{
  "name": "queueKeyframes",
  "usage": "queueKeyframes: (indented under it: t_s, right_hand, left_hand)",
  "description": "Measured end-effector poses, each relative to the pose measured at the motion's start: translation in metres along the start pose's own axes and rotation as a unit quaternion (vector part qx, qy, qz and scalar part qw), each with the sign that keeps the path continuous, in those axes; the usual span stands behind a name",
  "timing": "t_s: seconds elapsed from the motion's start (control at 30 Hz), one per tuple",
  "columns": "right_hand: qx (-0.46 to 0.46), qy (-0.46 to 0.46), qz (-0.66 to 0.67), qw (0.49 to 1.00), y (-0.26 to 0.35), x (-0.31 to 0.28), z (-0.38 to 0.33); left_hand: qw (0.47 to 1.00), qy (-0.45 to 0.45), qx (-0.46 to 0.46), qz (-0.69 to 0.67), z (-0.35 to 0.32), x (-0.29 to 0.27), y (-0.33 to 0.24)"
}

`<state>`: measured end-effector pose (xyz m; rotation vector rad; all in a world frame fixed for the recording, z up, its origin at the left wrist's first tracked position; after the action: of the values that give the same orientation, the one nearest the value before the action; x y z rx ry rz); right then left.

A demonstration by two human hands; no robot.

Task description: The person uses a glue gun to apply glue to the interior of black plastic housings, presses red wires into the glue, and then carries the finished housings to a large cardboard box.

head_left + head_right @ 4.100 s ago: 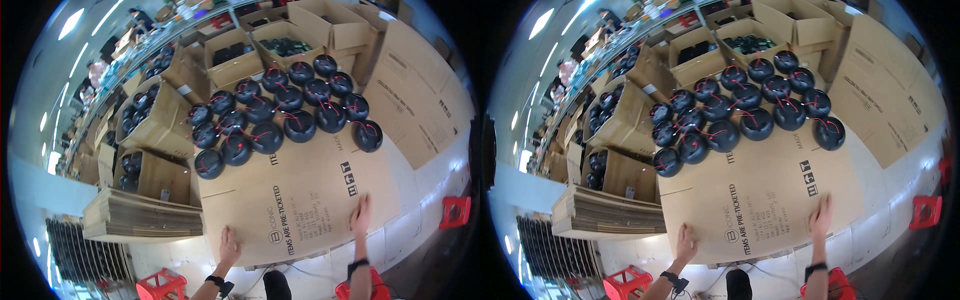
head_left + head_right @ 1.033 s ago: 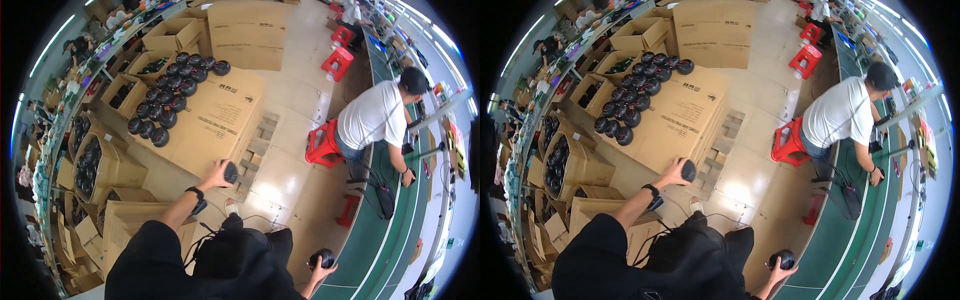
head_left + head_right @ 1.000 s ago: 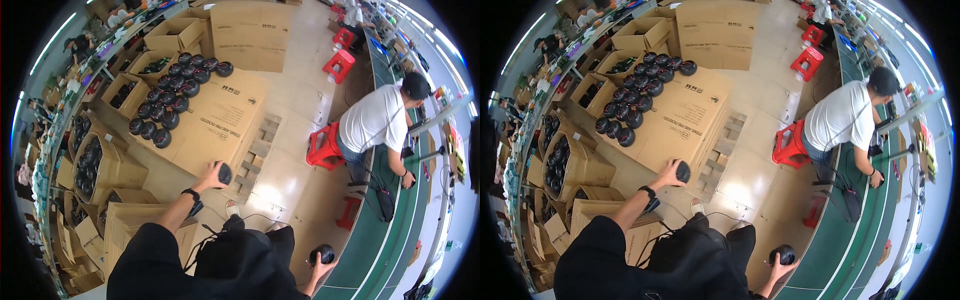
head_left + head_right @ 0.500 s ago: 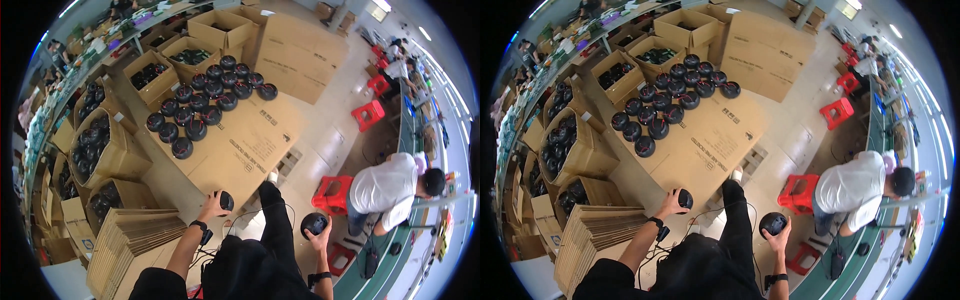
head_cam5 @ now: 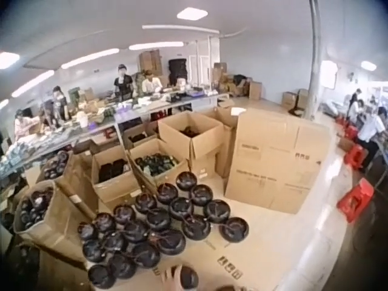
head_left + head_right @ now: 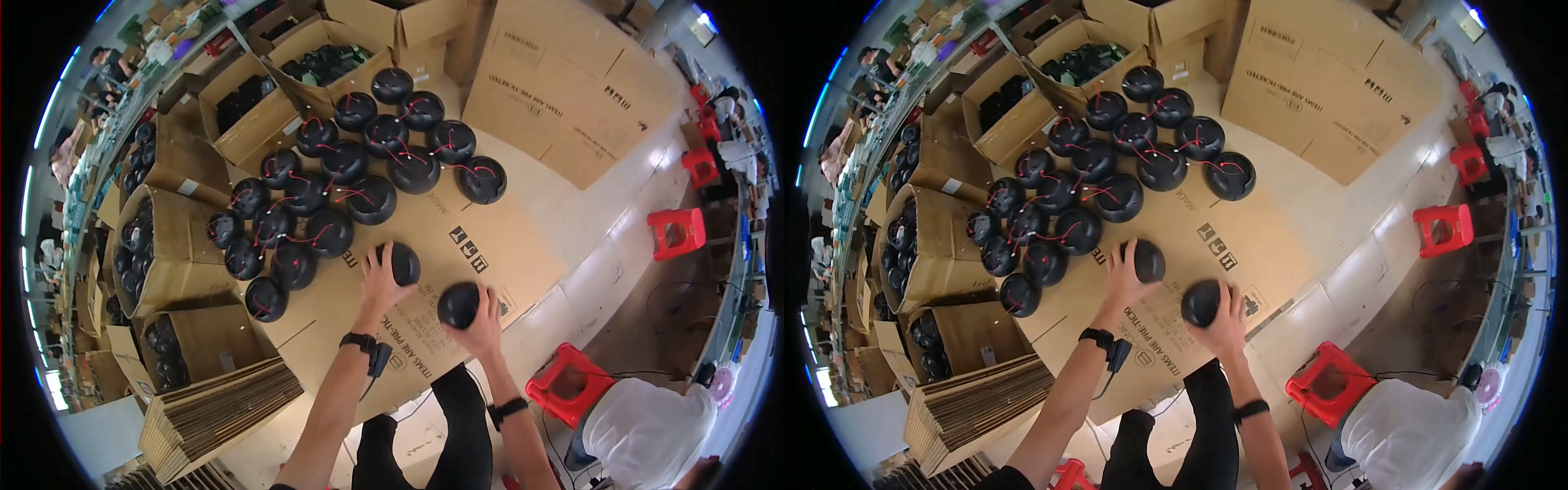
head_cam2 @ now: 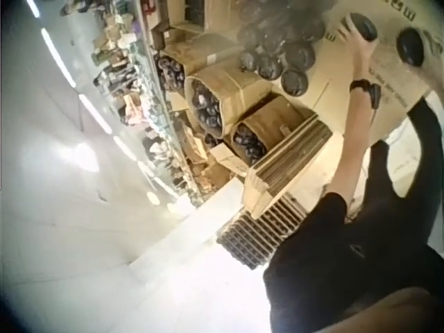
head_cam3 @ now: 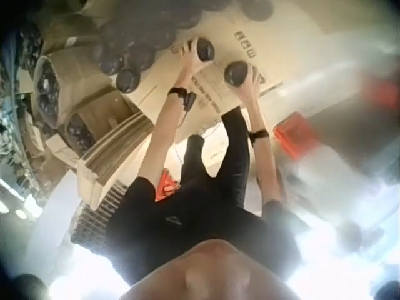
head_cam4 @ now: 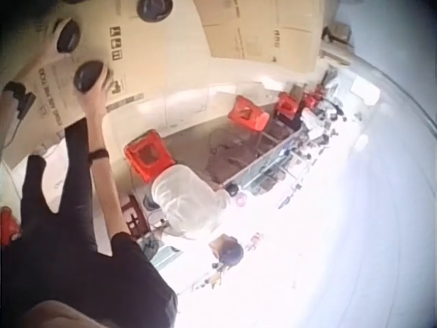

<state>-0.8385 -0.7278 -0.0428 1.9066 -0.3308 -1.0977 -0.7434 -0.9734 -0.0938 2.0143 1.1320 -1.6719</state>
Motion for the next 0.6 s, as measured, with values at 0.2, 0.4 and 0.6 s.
queueKeyframes:
  t_s: [0.2, 0.4, 0.6]
  right_hand:
    - [-0.047, -0.064, -0.003, 0.997, -0.017, 0.013, 0.140]
    - [-0.007, -0.067, 0.156, 0.985, -0.051, 0.011, 0.137]
    - [0.044, -0.057, 0.201, 0.977, -0.039, 0.031, 0.161]
  left_hand:
    - [0.992, -0.073, -0.092, -0.053, 0.036, 0.008, -0.035]
    - [0.912, 0.047, -0.115, -0.392, 0.005, 0.048, -0.004]
    - [0.940, 0.039, -0.219, -0.259, 0.013, 0.065, 0.021]
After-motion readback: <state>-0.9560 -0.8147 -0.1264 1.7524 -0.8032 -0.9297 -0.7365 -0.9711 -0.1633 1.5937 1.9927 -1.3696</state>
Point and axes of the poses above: each hand's wrist, its own z-axis towards the middle knuckle, its own x-axis out of the palm, y = z × x, the point moved 9 cm from there along z, towards the middle knuckle, and after that the axes turned 14 degrees about z, right-handed, at the moved point
